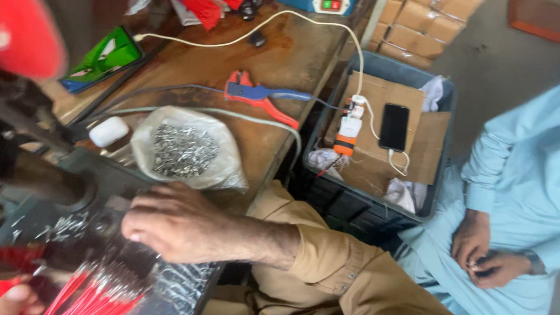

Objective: The person holds a bundle of red insulated wires and, one at a time, inserts the stripped end of a wire with a metal terminal into a bench-mounted crimping press, operates the press to crimp the terminal onto the wire, and places the finished wire back onto the bundle, repeating the cycle continuously.

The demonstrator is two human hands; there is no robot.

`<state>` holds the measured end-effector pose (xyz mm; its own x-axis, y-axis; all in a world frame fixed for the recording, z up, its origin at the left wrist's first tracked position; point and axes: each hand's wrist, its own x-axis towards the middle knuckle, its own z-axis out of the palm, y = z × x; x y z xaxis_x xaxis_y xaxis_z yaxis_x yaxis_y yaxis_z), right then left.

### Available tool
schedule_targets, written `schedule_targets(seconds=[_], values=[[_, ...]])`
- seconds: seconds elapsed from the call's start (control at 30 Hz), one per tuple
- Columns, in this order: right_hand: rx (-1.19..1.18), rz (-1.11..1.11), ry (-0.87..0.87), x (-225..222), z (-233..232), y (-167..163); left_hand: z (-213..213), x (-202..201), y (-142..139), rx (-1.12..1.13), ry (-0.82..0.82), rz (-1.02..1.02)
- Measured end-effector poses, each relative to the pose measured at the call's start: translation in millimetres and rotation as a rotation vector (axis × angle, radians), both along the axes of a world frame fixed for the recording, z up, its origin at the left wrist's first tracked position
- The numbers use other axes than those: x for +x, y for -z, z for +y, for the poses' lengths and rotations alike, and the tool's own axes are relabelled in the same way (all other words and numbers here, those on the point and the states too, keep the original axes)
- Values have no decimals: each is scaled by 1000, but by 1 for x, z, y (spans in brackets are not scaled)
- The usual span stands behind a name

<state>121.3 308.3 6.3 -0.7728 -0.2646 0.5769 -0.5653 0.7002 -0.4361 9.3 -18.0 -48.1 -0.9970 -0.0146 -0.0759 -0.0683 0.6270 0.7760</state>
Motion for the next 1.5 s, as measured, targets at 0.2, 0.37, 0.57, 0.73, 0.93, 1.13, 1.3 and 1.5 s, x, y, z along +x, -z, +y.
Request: schedule_targets(seconds=[0.2, 0.37, 0.57, 0.73, 0.93, 1.13, 1.3, 1.5], values=[[-40, -7, -28, 14, -7, -26, 4, 54, -72, 490, 296, -32], [-156, 3, -27, 20, -18, -39, 17, 74, -107, 624, 344, -54], [-87, -31, -46, 23, -34, -59, 5, 77, -127, 557, 488, 40], [-43, -89, -137, 11, -34, -76, -5, 73, -135, 511, 516, 16], [-109, -142, 120, -85, -12, -100, -13, 63, -135, 544, 531, -4], [297, -93, 147, -190, -28, -131, -18, 49, -137, 596, 553, -17], [370, -201, 240, -221, -55, -146, -22, 34, -140, 572, 549, -48], [376, -251, 270, -250, -64, -136, -27, 22, -142, 490, 523, -107]])
